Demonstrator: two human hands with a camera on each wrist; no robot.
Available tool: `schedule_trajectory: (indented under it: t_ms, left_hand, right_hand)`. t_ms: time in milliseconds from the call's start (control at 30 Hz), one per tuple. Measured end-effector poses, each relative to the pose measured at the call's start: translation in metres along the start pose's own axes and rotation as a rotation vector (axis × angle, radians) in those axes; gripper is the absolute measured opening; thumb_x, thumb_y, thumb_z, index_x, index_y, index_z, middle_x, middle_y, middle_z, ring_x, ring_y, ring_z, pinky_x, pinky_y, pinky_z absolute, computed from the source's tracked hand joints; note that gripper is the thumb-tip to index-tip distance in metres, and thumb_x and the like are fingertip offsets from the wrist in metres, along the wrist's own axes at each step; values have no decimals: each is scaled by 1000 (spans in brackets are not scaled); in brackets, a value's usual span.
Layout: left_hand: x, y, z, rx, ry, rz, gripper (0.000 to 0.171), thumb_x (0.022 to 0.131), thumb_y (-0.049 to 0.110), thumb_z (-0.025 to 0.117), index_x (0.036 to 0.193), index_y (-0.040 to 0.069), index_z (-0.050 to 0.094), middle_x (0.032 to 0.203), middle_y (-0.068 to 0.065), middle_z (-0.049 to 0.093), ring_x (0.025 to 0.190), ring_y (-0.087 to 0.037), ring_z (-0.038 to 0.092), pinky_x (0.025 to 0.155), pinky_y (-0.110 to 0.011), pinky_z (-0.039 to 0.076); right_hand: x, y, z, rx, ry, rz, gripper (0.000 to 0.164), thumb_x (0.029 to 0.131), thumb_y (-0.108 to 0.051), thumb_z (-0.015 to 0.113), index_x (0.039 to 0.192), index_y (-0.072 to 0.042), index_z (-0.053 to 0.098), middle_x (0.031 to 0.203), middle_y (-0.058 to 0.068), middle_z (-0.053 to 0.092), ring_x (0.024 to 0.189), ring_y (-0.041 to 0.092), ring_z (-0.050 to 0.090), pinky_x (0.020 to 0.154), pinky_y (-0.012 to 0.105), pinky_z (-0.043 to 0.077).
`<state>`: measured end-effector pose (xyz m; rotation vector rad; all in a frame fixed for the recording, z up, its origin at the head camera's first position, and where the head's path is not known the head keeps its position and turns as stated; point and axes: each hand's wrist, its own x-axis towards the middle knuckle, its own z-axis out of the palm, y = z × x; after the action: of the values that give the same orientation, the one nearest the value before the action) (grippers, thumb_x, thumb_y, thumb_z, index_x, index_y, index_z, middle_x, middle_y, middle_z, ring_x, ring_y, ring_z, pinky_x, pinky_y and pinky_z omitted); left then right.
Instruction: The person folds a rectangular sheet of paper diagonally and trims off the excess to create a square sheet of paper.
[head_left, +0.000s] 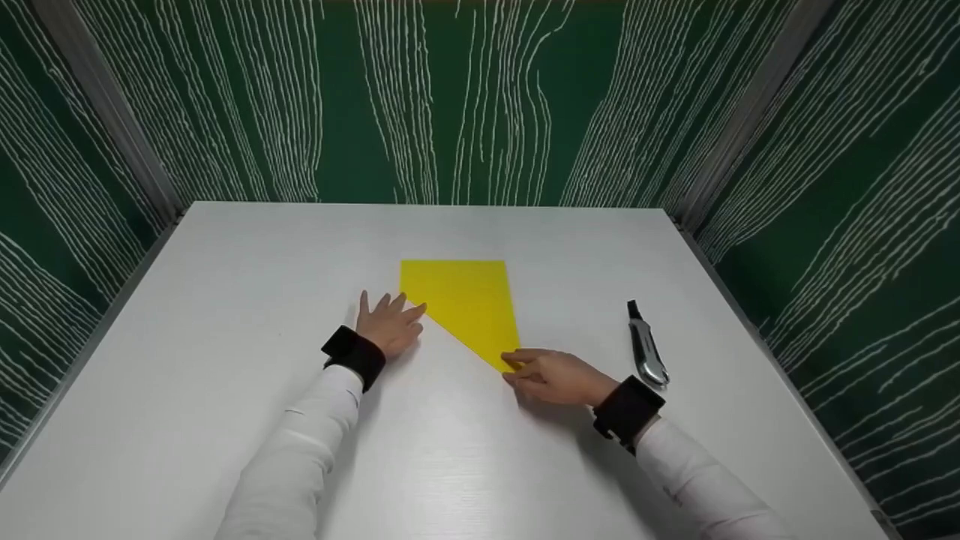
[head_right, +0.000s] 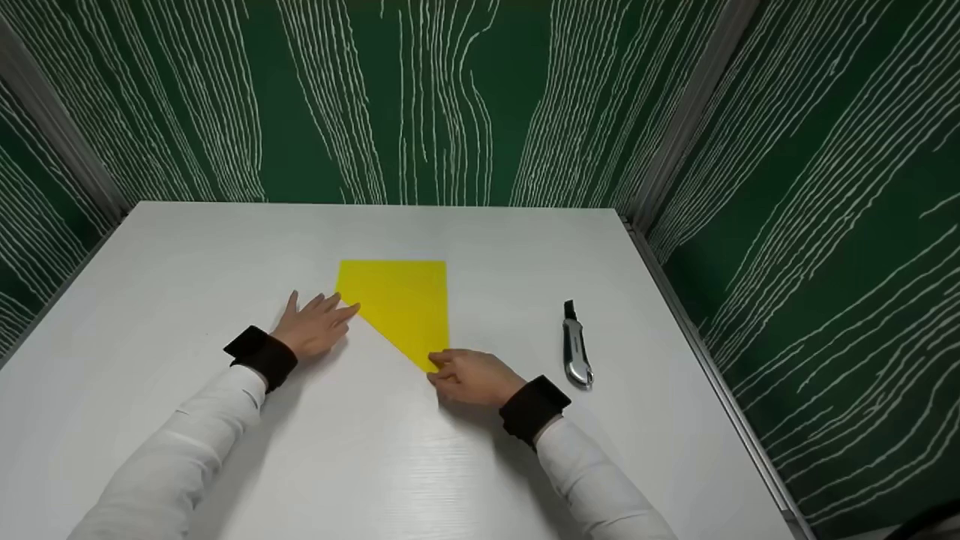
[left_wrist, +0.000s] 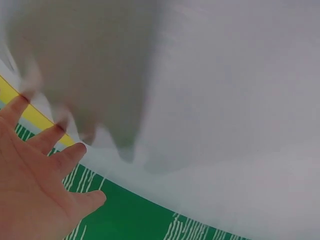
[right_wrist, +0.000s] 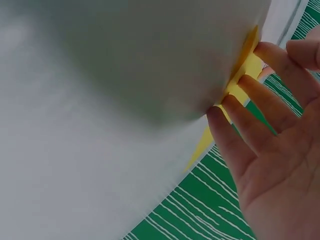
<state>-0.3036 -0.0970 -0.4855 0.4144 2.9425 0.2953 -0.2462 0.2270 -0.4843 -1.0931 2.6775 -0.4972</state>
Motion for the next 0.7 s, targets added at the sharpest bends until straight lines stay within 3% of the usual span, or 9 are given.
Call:
schedule_trajectory:
  t_ms: [200,433,700]
  left_hand:
    - [3,1,0,12,-12,-5,52,108,39,37,159,28,40,169,-15,30,158,-42,26,127,-70,0]
    - [7,-2,2,35,-35,-10,51,110,40,36,160,30,37,170,-13,29,158,-41,25,127,-70,0]
    - [9,-4,7,22,-13,-9,51,109,40,37,159,30,39,170,-13,30,158,-42,26,127,-71,0]
  right_hand:
    - [-18,6,-1,56,42,1,34,103,-29,61,124,-6,75,146,14,62,121,30,71,100,47,58]
    - [-28,8,-3,77,29,32,31,101,-33,64,111,-9,81,144,8,65,137,35,58,107,55,52]
    - [-29,12,-2,63,24,39,29,99,-35,66,105,-12,83,145,5,65,139,34,57,111,58,48]
